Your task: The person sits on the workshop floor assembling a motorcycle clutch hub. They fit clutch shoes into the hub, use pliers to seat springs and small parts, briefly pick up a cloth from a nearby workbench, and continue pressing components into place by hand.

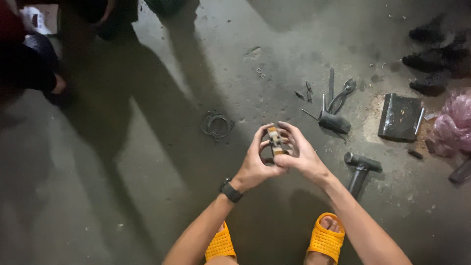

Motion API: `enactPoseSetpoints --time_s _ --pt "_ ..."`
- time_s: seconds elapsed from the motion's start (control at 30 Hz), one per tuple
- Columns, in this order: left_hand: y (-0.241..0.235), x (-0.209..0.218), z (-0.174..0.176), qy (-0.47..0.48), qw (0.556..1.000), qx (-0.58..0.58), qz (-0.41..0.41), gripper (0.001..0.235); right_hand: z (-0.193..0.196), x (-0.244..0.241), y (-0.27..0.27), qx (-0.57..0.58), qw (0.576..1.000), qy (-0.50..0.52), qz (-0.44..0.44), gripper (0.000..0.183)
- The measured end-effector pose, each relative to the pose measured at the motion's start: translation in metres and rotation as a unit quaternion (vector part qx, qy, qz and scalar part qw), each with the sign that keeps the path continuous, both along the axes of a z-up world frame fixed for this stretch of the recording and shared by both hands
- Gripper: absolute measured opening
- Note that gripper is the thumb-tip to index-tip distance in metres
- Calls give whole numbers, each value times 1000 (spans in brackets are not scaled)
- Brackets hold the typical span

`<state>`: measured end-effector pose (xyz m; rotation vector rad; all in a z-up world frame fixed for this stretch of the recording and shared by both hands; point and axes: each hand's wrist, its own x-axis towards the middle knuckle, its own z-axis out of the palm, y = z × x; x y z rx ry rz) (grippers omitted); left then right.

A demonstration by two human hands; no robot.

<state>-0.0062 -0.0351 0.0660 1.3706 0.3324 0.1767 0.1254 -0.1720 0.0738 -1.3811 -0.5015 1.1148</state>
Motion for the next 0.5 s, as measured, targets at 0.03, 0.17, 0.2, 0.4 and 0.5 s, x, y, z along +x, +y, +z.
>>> enactPoseSetpoints --time_s 0.03,0.17,0.2,0.4,0.5 --pt "3 1 -4 1 1000 -2 -1 114 5 3 2 -2 1000 1 -1 105" --pt "19 5 -33 82 996 -10 13 116 4 10 0 -140 962 -235 -2 85" --pt "25 9 -42 88 986 139 8 115 0 15 0 -165 939 -299 -27 79" --pt "22 39 -69 308 824 475 -14 82 -115 -20 -25 -350 905 -196 139 45" --pt "22 47 -75 316 794 517 42 81 -127 -50 -22 -339 921 -106 158 39"
